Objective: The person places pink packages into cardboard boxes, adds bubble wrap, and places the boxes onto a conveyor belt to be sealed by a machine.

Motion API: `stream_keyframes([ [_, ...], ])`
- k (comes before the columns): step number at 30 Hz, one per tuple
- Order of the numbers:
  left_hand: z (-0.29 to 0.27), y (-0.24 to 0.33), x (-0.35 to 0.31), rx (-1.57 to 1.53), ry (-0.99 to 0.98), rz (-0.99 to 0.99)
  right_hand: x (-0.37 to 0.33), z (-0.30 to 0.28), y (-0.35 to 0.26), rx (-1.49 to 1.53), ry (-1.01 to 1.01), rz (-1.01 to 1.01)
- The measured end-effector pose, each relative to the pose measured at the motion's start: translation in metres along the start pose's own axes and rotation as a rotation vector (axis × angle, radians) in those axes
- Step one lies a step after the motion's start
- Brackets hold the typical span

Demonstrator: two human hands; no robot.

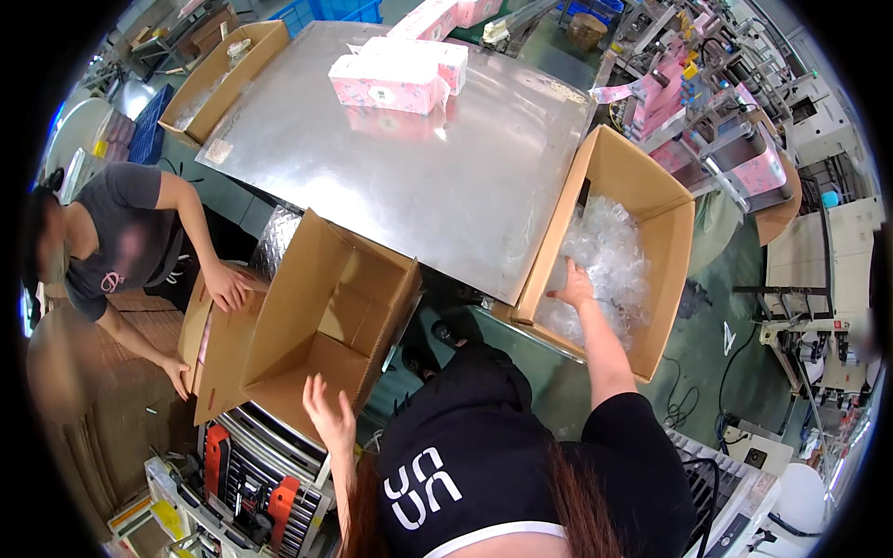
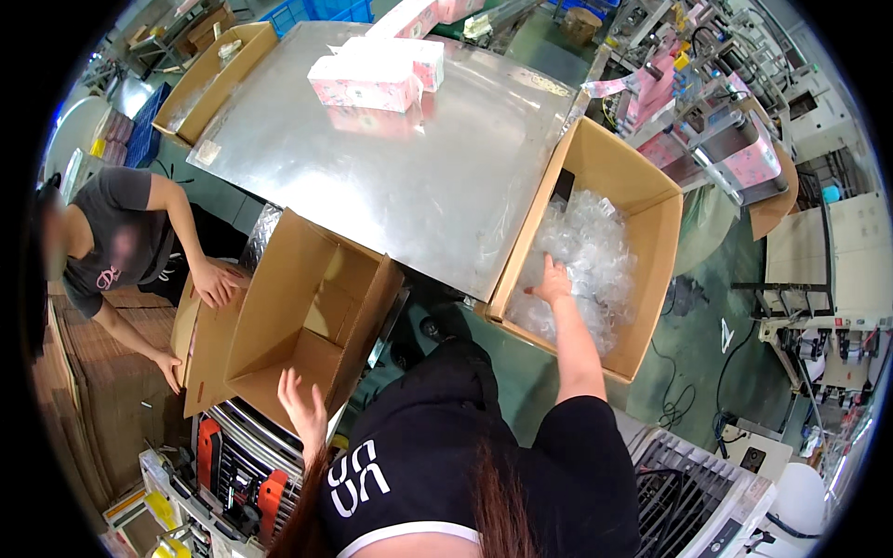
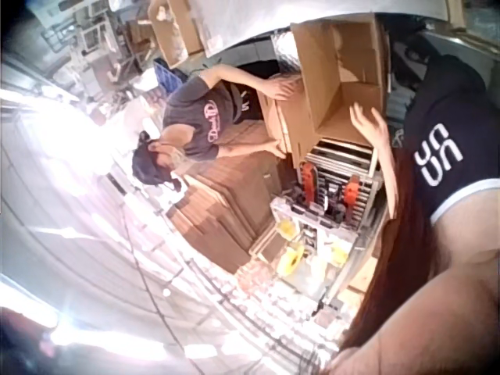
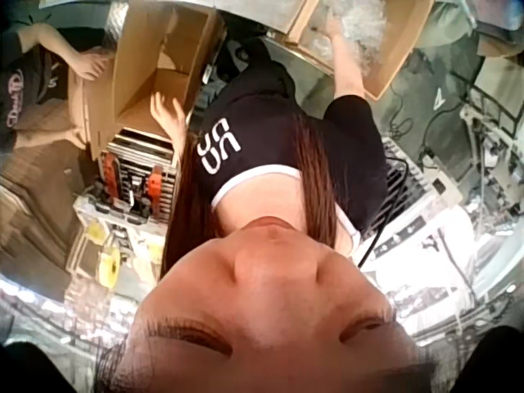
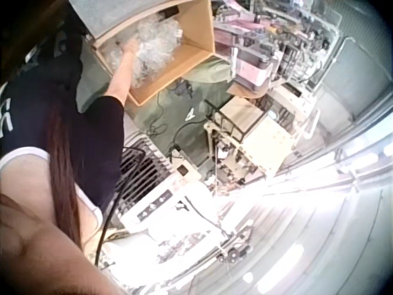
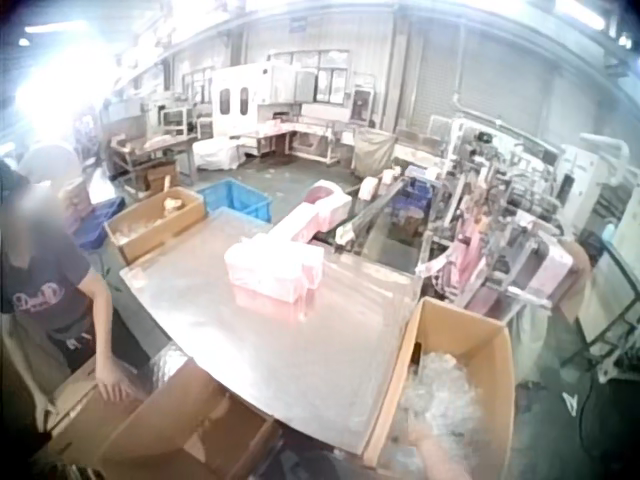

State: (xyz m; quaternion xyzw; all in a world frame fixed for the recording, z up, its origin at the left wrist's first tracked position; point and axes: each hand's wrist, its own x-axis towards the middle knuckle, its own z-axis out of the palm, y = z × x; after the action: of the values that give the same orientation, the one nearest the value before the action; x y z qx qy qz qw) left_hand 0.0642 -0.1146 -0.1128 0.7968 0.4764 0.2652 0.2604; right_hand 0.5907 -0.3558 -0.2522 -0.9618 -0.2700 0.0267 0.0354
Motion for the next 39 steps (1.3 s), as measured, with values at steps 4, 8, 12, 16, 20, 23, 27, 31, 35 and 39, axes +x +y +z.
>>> stream_keyframes([
  [4,-0.005,0.038,0.037,0.099,-0.157,0.185,0.003,-0.010,0.011,0.326,-0.140,0.177],
  [8,-0.009,0.032,0.038,0.075,-0.153,0.233,-0.005,-0.028,0.043,0.756,-0.151,0.269],
  [12,-0.013,0.036,0.034,0.018,-0.202,0.225,-0.018,-0.069,0.050,1.091,-0.350,0.562],
  [16,-0.016,0.030,0.031,-0.022,-0.220,0.237,-0.034,-0.088,0.031,0.937,-0.748,0.455],
  [20,-0.018,0.026,0.028,-0.091,-0.346,0.186,-0.046,-0.059,0.009,0.724,-0.737,0.403],
  [23,-0.022,0.020,0.032,-0.041,-0.351,0.282,-0.050,-0.054,0.015,0.611,-0.579,0.438],
  [27,-0.030,0.015,0.039,-0.060,-0.329,0.212,-0.040,-0.092,0.042,0.849,-0.372,0.555],
  [31,-0.018,0.022,0.068,-0.087,-0.292,0.222,-0.013,-0.140,0.050,1.378,-0.303,0.562],
  [35,0.004,0.058,0.118,-0.139,-0.276,0.294,0.038,-0.153,-0.020,1.610,-0.420,0.311],
  [39,0.016,0.096,0.191,-0.176,-0.230,0.399,0.079,-0.148,-0.216,1.350,-0.522,0.194],
])
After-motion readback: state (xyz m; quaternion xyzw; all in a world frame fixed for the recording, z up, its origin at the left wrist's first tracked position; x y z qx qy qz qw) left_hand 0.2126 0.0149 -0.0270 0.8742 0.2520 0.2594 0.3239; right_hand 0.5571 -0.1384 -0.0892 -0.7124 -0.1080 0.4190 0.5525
